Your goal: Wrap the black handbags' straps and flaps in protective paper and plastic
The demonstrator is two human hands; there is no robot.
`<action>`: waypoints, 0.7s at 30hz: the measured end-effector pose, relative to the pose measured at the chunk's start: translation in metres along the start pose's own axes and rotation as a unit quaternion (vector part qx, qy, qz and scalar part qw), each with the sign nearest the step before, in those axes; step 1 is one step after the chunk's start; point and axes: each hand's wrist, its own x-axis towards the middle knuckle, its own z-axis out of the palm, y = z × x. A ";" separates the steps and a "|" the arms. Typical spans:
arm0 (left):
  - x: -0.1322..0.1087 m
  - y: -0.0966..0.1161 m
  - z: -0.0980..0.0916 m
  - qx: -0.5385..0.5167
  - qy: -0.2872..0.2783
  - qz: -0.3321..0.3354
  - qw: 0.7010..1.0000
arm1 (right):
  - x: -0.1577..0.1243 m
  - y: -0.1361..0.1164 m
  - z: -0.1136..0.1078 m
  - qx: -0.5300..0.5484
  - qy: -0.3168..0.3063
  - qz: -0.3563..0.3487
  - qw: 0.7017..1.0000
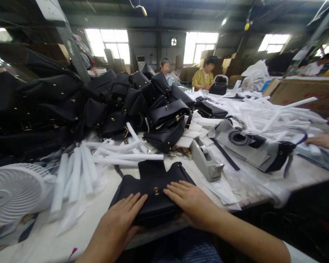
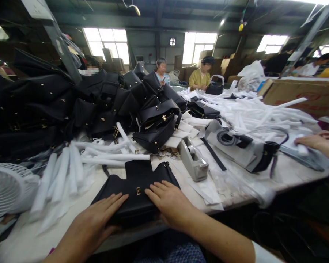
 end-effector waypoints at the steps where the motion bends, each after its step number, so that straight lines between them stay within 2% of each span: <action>1: 0.007 0.004 -0.005 -0.002 -0.015 0.011 1.000 | 0.004 -0.002 -0.005 0.002 -0.010 -0.009 1.000; 4: 0.020 0.010 -0.011 -0.003 -0.029 0.042 0.999 | 0.013 -0.004 -0.009 0.001 -0.020 -0.022 1.000; 7: 0.020 0.011 -0.005 0.013 -0.015 0.058 0.998 | 0.016 -0.004 -0.003 -0.018 -0.012 -0.019 1.000; 14: 0.010 -0.002 0.025 0.087 0.047 0.100 0.990 | 0.019 0.000 0.019 -0.088 0.007 -0.020 0.996; 18: 0.005 -0.004 0.046 0.108 0.067 0.077 0.989 | 0.018 0.012 0.047 -0.104 0.050 -0.030 0.993; 21: 0.002 -0.002 0.054 0.093 0.061 0.069 0.991 | 0.011 0.021 0.059 -0.065 0.067 -0.043 0.995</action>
